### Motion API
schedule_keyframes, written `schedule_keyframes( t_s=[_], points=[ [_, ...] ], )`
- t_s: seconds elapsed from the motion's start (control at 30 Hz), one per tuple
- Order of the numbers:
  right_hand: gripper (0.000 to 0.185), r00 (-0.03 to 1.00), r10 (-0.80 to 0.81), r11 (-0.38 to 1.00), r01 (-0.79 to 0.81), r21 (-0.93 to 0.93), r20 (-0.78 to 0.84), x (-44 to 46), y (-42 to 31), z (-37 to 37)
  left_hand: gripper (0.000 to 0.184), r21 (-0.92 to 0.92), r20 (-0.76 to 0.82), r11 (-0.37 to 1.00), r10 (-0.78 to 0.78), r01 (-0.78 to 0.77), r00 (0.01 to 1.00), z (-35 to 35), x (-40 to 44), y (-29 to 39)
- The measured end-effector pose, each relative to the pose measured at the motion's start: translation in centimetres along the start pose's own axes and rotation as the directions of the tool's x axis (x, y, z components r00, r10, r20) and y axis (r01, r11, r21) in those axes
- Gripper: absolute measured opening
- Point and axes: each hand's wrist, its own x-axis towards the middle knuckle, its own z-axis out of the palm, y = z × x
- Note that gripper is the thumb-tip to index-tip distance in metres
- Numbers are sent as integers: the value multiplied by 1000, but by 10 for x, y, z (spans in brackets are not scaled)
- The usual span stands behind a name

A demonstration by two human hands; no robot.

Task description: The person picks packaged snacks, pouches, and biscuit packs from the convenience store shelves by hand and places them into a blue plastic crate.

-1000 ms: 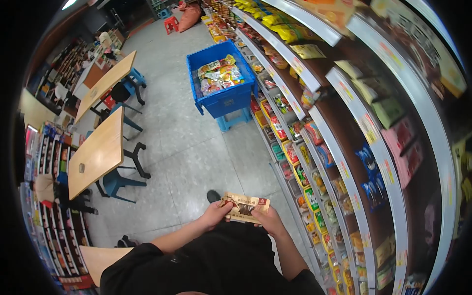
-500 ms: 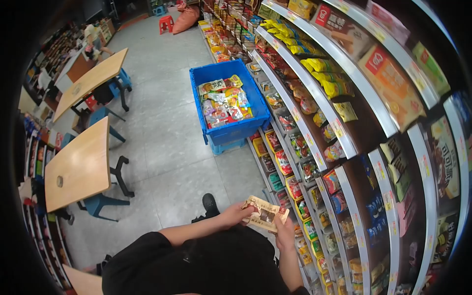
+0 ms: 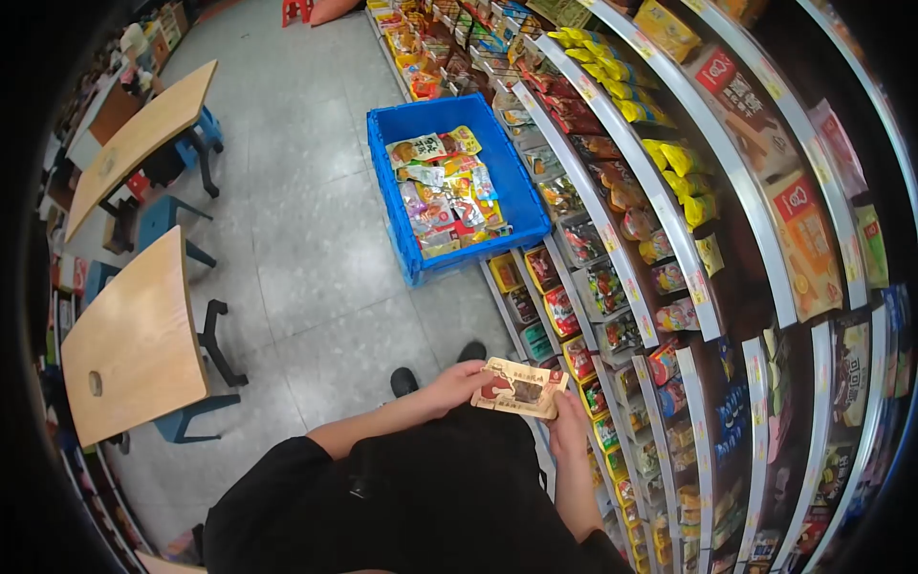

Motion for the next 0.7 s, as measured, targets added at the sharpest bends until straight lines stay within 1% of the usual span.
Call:
schedule_keyframes(
  t_s=[0.07, 0.1, 0.13, 0.2, 0.27, 0.33, 0.37, 0.4, 0.47, 0.5, 0.57, 0.6, 0.63, 0.67, 0.7],
  points=[
    [17, 998, -22, 999, 24, -39, 50, 13, -4, 15, 28, -112, -134, 994, -34, 19, 990, -9, -11, 26],
    [16, 999, -22, 999, 24, -39, 46, 19, -5, 22, 26, -80, -179, 997, -32, 18, 983, -22, -7, 16],
    [16, 999, -9, 999, 10, -36, 41, 29, -9, 30, 26, -84, -183, 996, -46, 31, 982, -28, -8, 27],
    [15, 997, 19, 990, -9, -141, 71, 48, -10, 43, 24, -56, -234, 997, -57, 45, 971, -39, -14, 42],
    [15, 997, 29, 991, -18, -136, 75, 65, -12, 62, 22, -76, -242, 996, -72, 55, 968, -51, -16, 50],
    [16, 989, 17, 991, 3, -133, 146, 90, -9, 73, 23, 10, -300, 998, -49, 55, 953, -66, -10, 54],
    [17, 985, 24, 990, 0, -141, 171, 104, -13, 81, 23, -23, -307, 1000, -25, 19, 951, -73, -3, 60],
    [17, 984, 37, 990, -12, -140, 173, 117, -13, 87, 23, -26, -316, 999, -34, 27, 948, -81, 1, 62],
    [17, 988, 52, 989, -30, -146, 147, 143, -18, 106, 26, -11, -354, 1000, 3, -8, 935, -96, 11, 71],
    [17, 979, 68, 985, -35, -167, 192, 162, -17, 107, 26, -17, -362, 1000, -13, 8, 932, -104, 18, 75],
    [18, 975, 96, 983, -61, -173, 203, 194, -20, 121, 29, -40, -457, 998, -66, 54, 887, -117, 36, 83],
    [18, 970, 109, 981, -70, -180, 216, 211, -23, 128, 29, -49, -464, 996, -89, 75, 881, -123, 48, 89],
    [18, 969, 133, 979, -97, -178, 208, 227, -25, 133, 31, -32, -509, 997, -80, 74, 857, -128, 59, 96],
    [19, 958, 107, 975, -49, -216, 265, 243, -27, 139, 33, -14, -553, 997, -70, 75, 830, -129, 71, 113],
    [20, 943, 79, 969, 4, -247, 325, 261, -30, 146, 35, 11, -644, 995, -69, 100, 762, -127, 84, 130]
  ],
)
